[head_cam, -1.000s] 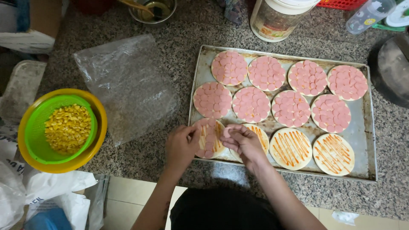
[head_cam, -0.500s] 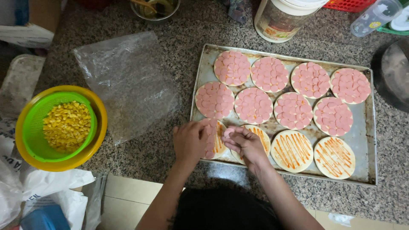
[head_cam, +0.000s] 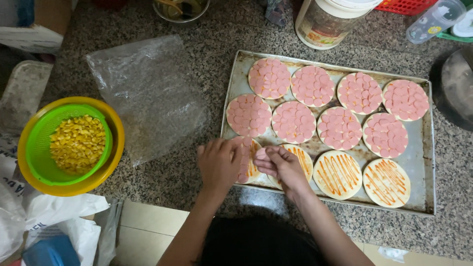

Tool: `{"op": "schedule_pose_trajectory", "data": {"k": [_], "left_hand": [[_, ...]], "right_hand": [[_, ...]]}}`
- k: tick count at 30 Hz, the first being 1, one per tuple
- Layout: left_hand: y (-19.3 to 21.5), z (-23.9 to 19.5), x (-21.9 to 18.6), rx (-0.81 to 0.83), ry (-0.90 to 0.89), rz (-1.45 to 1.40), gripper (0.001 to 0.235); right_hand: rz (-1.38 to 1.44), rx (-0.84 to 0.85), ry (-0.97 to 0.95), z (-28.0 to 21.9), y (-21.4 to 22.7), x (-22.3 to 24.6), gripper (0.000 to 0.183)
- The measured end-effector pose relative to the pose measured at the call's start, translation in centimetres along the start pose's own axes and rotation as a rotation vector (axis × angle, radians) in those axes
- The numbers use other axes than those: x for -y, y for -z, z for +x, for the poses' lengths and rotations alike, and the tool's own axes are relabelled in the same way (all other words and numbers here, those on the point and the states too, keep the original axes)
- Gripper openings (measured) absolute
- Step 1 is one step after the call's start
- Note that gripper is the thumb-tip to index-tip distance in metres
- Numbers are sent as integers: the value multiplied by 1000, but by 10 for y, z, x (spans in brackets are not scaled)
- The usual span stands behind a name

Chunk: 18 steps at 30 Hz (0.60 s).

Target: The person places slices of processed meat onto small, round dough bases arranged on a metal baking tray. The bases already have a sauce applied. The person repeatedly reaches into a plastic container to retrieve more meat slices and arranges them on the dough.

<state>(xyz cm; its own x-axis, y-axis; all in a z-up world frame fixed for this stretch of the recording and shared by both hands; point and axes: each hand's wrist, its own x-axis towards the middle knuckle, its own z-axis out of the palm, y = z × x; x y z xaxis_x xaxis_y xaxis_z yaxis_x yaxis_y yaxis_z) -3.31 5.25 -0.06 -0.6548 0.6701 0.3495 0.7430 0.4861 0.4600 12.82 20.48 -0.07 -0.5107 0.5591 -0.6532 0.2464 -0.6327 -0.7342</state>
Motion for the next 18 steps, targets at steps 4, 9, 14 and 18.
{"op": "schedule_pose_trajectory", "data": {"k": [4, 9, 14, 18], "left_hand": [[17, 7, -18, 26, -162, -144, 16], [17, 4, -19, 150, -184, -247, 12], [5, -6, -9, 168, -107, -352, 12], [56, 15, -30, 112, -1, -552, 20]], "right_hand": [[-39, 10, 39, -3, -8, -2, 32], [-155, 59, 90, 3, -6, -14, 26], [-78, 62, 43, -8, -11, -7, 23], [-17, 17, 26, -9, -15, -7, 24]]}}
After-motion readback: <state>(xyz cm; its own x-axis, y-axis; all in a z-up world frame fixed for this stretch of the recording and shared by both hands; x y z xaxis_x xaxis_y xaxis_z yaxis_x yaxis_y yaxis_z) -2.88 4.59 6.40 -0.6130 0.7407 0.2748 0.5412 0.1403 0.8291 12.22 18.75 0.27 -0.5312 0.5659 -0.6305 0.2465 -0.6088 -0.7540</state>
